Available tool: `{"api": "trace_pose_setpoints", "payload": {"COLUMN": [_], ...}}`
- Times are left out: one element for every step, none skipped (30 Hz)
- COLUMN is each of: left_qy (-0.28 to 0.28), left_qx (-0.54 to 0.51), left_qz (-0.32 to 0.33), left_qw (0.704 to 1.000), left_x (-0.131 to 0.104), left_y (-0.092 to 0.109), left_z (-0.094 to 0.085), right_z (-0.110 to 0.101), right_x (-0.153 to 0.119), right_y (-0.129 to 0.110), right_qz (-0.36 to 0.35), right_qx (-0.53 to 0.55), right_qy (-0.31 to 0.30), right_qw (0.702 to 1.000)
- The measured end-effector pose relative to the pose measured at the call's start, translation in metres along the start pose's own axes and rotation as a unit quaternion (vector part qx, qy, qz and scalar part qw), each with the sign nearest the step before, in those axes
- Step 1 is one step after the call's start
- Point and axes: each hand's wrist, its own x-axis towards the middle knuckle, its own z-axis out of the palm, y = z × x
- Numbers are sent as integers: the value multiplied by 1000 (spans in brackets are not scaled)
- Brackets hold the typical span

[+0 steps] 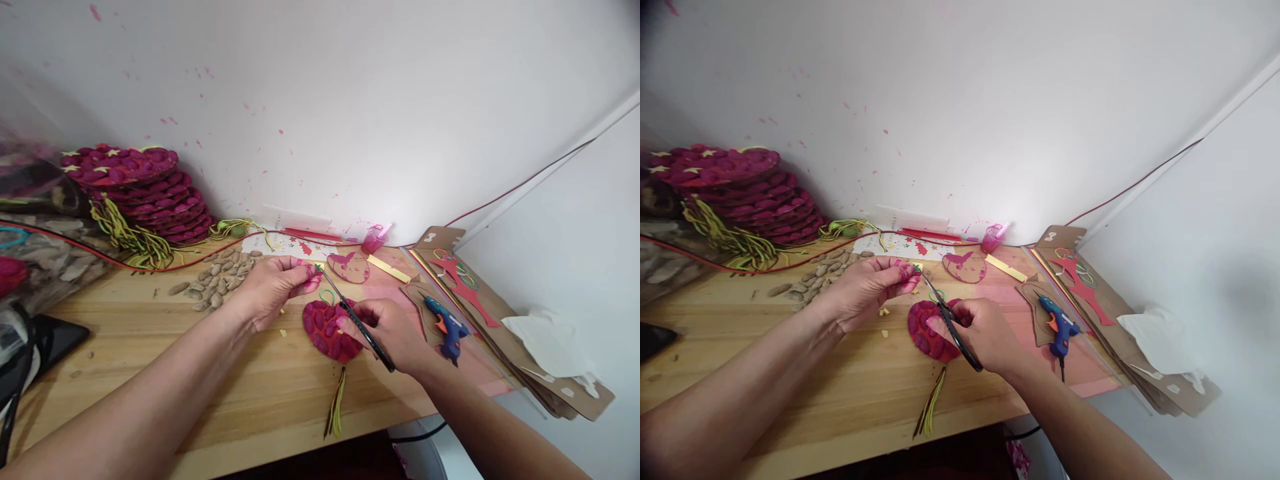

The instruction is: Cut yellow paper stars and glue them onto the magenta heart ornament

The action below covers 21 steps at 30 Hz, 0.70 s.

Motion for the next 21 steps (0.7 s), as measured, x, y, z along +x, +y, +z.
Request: {"api": "trace_pose_setpoints", "payload": {"left_qy": [1, 3, 6, 8, 9, 8, 6, 4, 1, 0, 0, 1, 2, 3, 4, 5, 6, 6, 5, 4, 4], "left_qx": [0, 1, 2, 2, 3, 3, 2, 2, 1, 0, -1, -1, -1, -1, -1, -1, -1, -2, -3, -4, -5], "left_qz": [-1, -2, -4, -5, -7, -8, -8, -9, -9, -9, -10, -12, -13, -13, -14, -15, -16, -16, -15, -15, -14], "left_qw": [1000, 1000, 1000, 1000, 1000, 1000, 1000, 1000, 1000, 1000, 1000, 1000, 1000, 1000, 1000, 1000, 1000, 1000, 1000, 1000, 1000], "left_x": [0, 0, 0, 0, 0, 0, 0, 1, 0, 0, 0, 0, 0, 0, 0, 0, 0, 0, 0, 0, 0], "left_y": [0, 0, 0, 0, 0, 0, 0, 0, 0, 0, 0, 0, 0, 0, 1, 1, 1, 1, 1, 1, 1], "left_z": [0, 0, 0, 0, 0, 0, 0, -1, -1, -1, -1, -1, -1, 0, 0, 0, 0, 0, 0, 0, -1], "right_z": [0, 0, -1, -1, -1, -1, -1, -1, -1, -1, 0, 0, 0, 1, 1, 1, 2, 2, 2, 3, 3], "right_x": [0, 0, 0, 0, 0, 0, 0, 0, 0, 0, 0, 0, -1, -1, -1, -1, -1, -1, 0, 0, 1], "right_y": [0, -1, -1, 0, 0, 0, 0, 1, 1, 2, 2, 3, 3, 3, 3, 3, 2, 2, 2, 2, 2], "right_qz": [-1, -3, -3, -3, -3, -2, -2, -3, -4, -5, -6, -6, -7, -6, -4, -2, 0, 0, 1, 0, -2], "right_qx": [1, 2, 4, 5, 5, 4, 3, 2, 0, -2, -4, -5, -6, -6, -5, -5, -5, -7, -10, -13, -16], "right_qy": [-2, -3, -4, -6, -6, -7, -7, -8, -7, -6, -6, -5, -5, -5, -6, -6, -4, -1, 2, 4, 6], "right_qw": [1000, 1000, 1000, 1000, 1000, 1000, 1000, 1000, 1000, 1000, 1000, 1000, 1000, 1000, 1000, 1000, 1000, 1000, 1000, 1000, 1000]}}
